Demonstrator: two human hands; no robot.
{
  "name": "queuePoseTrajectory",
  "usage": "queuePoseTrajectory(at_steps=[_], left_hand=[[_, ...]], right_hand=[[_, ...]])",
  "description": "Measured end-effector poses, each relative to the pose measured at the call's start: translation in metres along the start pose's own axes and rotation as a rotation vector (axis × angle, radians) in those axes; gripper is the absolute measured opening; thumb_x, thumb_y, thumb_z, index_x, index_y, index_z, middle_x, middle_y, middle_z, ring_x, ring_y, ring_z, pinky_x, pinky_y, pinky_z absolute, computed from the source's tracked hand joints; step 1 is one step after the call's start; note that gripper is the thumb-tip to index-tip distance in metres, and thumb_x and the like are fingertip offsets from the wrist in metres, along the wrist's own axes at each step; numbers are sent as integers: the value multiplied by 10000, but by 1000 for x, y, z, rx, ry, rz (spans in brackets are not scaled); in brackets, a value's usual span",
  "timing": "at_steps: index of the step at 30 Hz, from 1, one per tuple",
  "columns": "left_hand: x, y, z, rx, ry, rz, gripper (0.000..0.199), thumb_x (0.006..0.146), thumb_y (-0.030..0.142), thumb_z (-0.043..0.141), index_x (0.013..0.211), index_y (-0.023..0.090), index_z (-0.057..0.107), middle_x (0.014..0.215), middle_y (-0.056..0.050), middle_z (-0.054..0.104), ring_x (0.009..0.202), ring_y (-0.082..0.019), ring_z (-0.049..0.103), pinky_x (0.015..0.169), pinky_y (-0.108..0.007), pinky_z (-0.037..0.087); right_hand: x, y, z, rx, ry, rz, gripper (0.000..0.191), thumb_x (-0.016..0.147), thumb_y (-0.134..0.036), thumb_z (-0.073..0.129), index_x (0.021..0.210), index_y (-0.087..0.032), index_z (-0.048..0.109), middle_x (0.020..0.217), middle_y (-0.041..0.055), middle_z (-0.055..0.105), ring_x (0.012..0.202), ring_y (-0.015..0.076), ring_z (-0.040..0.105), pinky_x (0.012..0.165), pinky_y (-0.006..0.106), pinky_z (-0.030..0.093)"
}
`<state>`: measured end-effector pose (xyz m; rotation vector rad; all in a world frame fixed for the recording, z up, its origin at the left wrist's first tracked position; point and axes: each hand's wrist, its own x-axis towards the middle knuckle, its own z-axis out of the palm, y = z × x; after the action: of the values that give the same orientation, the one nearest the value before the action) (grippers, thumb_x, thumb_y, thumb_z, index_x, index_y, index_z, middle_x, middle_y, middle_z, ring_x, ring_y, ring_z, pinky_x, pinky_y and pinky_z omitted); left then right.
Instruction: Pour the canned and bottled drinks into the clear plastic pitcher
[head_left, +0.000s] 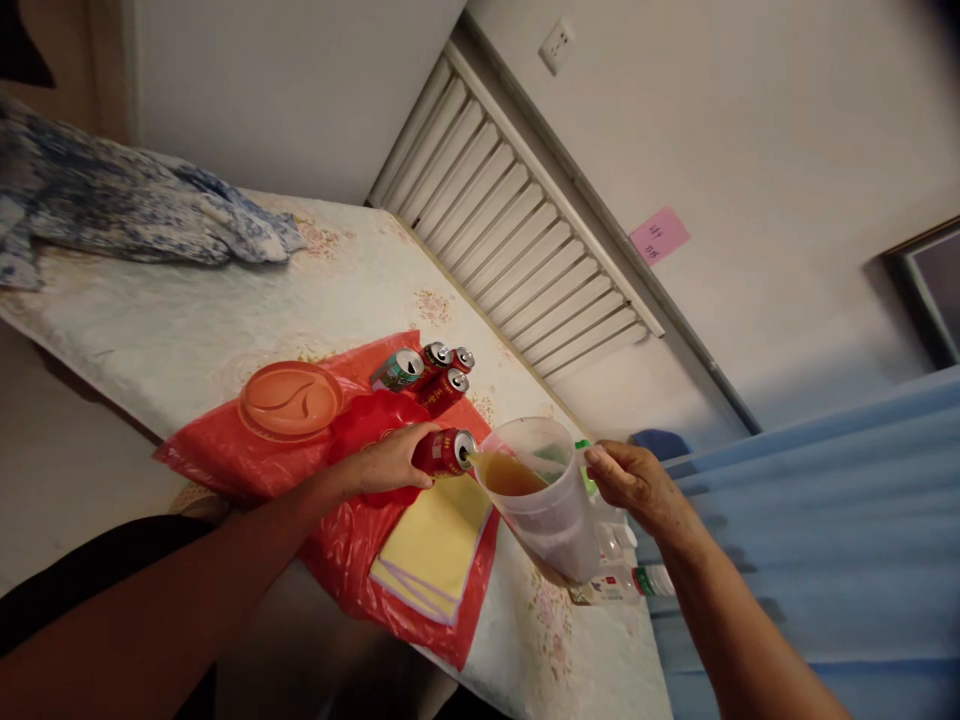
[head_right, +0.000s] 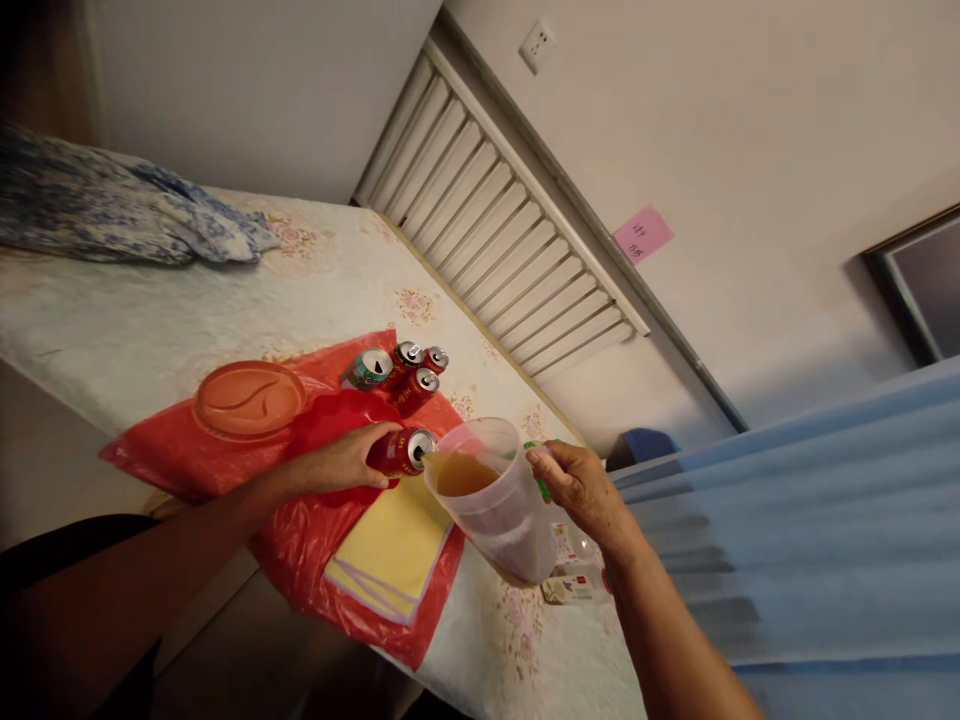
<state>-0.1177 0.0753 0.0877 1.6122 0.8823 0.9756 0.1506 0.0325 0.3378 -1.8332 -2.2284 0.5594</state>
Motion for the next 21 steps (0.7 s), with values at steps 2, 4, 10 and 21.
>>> queuePoseTrajectory(at_steps=[2,4,10,21], left_hand=[[0,-1,0,9,5,-1,687,646,259,746,1303,250,545,1268,-59,673,1125,-255,646,906,-321,519],[1,-1,1,17,13,1,701,645,262,743,1316,251,540,1281,-61,670,1139,-256,641,913,-324,517],[0,0,1,31,11,2,682,650,254,730,1306,251,542,1287,-67,672,1136,-256,641,917,-321,511],[-2,7,-1,34,8,-7,659,644,237,734,1279,242,558,1258,-62,674,1128,-258,640,926,-327,512]], right_hand=[[0,1,-1,-2,-1,1,595,867,-743,517,616,-207,466,531,-42,387,501,90,321,453,227,207],[0,1,-1,-5,-2,1,596,867,-746,515,617,-207,464,534,-40,395,503,91,324,453,227,210],[0,-1,-1,-26,-11,4,596,873,-744,509,622,-204,478,538,-32,414,507,95,341,459,229,222],[0,-4,-2,-32,-7,6,597,861,-747,514,612,-206,479,530,-30,414,502,99,349,454,231,227]])
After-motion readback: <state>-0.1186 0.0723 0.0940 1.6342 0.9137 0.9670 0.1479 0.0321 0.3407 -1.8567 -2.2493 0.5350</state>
